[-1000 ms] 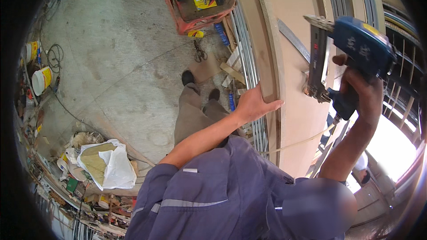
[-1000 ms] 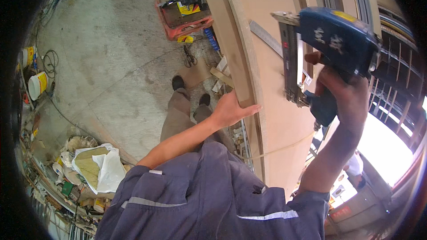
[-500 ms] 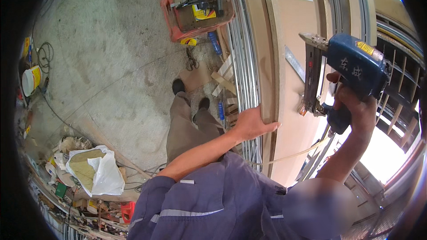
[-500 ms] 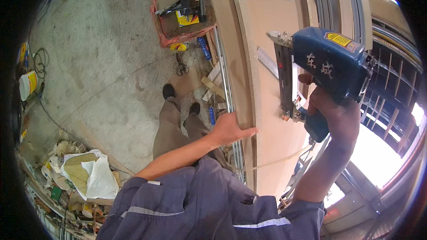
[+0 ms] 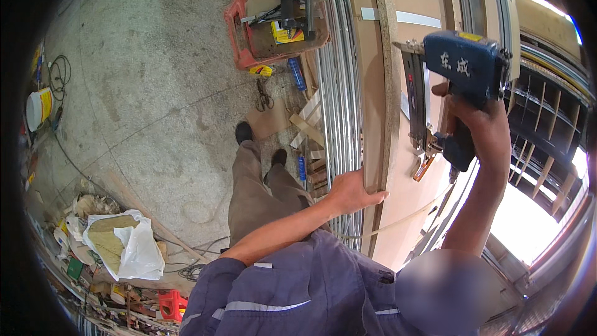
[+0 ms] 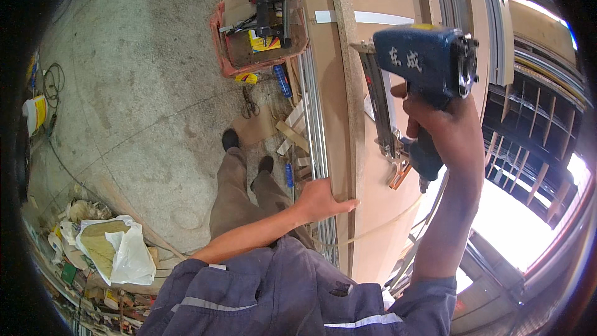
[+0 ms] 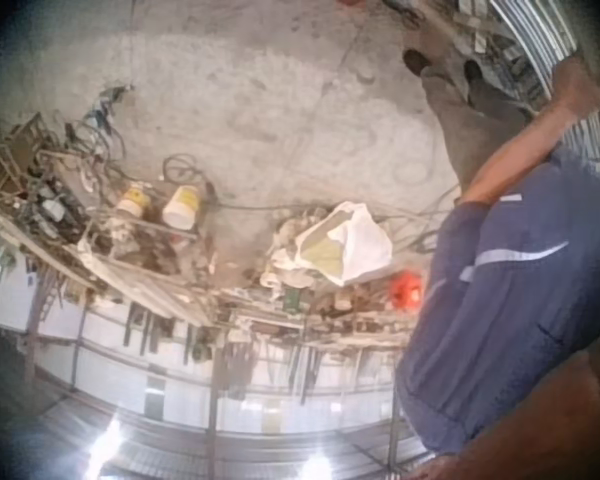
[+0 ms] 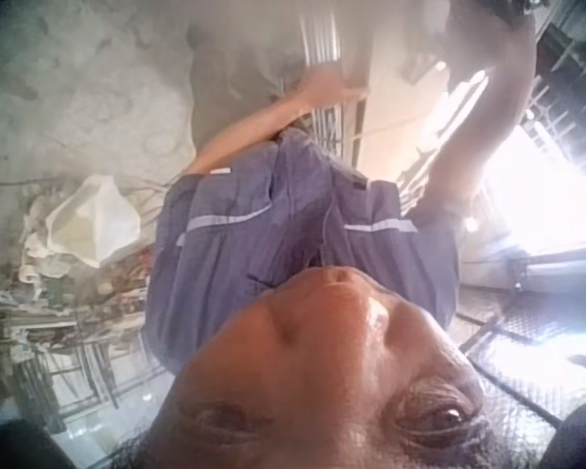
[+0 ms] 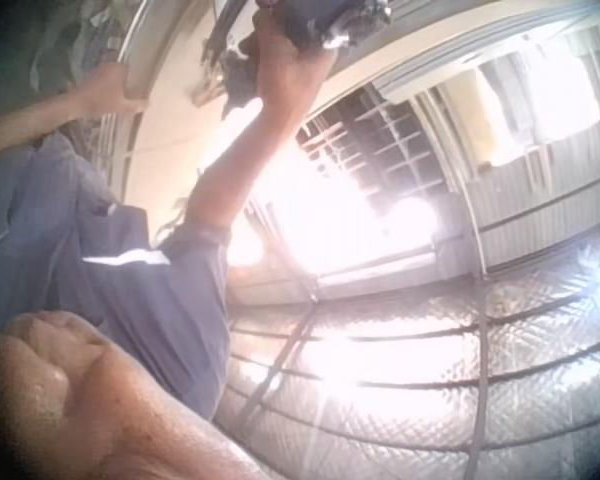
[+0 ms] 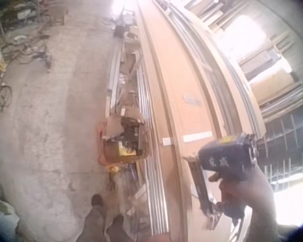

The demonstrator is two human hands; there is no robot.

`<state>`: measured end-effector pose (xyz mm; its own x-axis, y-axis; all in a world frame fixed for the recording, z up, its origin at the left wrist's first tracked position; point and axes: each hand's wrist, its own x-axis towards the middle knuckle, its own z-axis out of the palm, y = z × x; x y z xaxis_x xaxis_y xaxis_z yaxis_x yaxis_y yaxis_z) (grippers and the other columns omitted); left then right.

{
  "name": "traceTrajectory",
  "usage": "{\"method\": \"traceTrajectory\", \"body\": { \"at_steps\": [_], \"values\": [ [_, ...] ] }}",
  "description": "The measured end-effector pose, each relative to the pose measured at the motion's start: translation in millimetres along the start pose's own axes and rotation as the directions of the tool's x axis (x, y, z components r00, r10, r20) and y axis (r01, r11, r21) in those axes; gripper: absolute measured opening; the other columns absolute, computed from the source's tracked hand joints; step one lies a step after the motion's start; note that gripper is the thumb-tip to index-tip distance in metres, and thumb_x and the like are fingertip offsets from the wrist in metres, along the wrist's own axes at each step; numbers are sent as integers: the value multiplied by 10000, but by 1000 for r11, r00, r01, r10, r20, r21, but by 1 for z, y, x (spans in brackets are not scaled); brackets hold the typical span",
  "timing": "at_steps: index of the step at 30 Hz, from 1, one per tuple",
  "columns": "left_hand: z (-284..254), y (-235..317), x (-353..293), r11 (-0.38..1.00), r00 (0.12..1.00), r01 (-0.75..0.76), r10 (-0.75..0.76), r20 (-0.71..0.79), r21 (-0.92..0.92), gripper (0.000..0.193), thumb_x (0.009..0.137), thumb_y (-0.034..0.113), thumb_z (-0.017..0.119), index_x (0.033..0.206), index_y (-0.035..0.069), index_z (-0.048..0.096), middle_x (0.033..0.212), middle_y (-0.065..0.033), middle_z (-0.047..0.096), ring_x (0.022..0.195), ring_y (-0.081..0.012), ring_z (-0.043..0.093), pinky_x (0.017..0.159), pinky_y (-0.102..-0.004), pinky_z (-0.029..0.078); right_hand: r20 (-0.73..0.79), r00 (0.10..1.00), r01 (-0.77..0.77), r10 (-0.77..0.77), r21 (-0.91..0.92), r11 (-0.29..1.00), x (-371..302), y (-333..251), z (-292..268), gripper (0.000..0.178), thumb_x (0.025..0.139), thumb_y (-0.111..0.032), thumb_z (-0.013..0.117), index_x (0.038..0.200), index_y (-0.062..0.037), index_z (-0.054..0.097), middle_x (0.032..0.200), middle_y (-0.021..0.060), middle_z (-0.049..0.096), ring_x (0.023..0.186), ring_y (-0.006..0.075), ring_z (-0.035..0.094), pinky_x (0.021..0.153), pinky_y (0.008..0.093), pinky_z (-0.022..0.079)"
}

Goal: The person aligns a long wooden trim strip along the edge of a large curved panel and secures it using a pneumatic nail gun. They move along the panel, repeatedly positioning the strip and firing nails to fasten it in place.

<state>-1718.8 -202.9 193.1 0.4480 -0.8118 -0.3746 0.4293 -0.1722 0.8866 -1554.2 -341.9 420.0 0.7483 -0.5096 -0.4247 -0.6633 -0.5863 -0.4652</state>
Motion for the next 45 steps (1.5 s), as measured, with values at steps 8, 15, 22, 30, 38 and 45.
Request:
{"method": "traceTrajectory", "body": {
  "at_steps": [8, 15, 22, 30, 38, 45],
  "values": [
    [-3, 7, 0, 1000, 1000, 14, -14, 22, 2, 636, 768, 546, 782, 1135, 29, 731, 931, -203, 752, 870, -376, 733, 822, -448, 558, 17, 999, 44, -43, -23, 999, 15, -8, 0, 220, 875, -100, 705, 1070, -12, 752, 816, 70, 706, 595, 122, 640, 578, 290, 520],
    [1, 3, 1, 1000, 1000, 27, -26, 8, -13, 654, 774, 538, 788, 1196, 45, 706, 1004, -203, 752, 923, -373, 728, 840, -439, 553, 33, 999, 40, -37, -76, 996, 16, -4, 0, 227, 886, -147, 717, 1070, -21, 756, 799, 59, 698, 598, 122, 646, 589, 296, 525],
    [3, 0, 2, 1000, 1000, 23, -23, 19, -1, 751, 765, 554, 777, 1269, 15, 637, 1030, -234, 745, 938, -403, 725, 851, -465, 557, 19, 999, 44, -43, -18, 999, 12, -4, 4, 238, 885, -158, 728, 1077, -20, 754, 753, 39, 670, 587, 113, 629, 585, 283, 508],
    [4, -1, 3, 1000, 1000, 10, -10, -3, -2, 794, 749, 543, 790, 1291, -7, 606, 1059, -252, 737, 951, -407, 727, 862, -471, 560, 19, 998, 52, -52, -36, 998, 10, -5, 5, 224, 887, -150, 726, 1068, -20, 746, 747, 36, 661, 585, 117, 629, 576, 286, 504],
    [3, 2, 1, 999, 1000, 11, -12, -13, -31, 757, 754, 528, 795, 1270, 1, 621, 1044, -237, 738, 972, -402, 720, 872, -466, 550, 51, 995, 81, -80, -28, 996, 5, 1, 1, 218, 888, -163, 733, 1033, -1, 744, 734, 51, 664, 572, 123, 631, 566, 286, 499],
    [9, -5, 2, 999, 999, -4, 3, -38, -32, 574, 794, 445, 819, 1159, 21, 694, 912, -147, 763, 885, -318, 733, 836, -410, 548, 57, 998, -13, 19, -101, 995, -5, 11, -4, 231, 880, -200, 753, 996, 0, 747, 649, 48, 645, 557, 126, 623, 566, 289, 496]
  ]
}}
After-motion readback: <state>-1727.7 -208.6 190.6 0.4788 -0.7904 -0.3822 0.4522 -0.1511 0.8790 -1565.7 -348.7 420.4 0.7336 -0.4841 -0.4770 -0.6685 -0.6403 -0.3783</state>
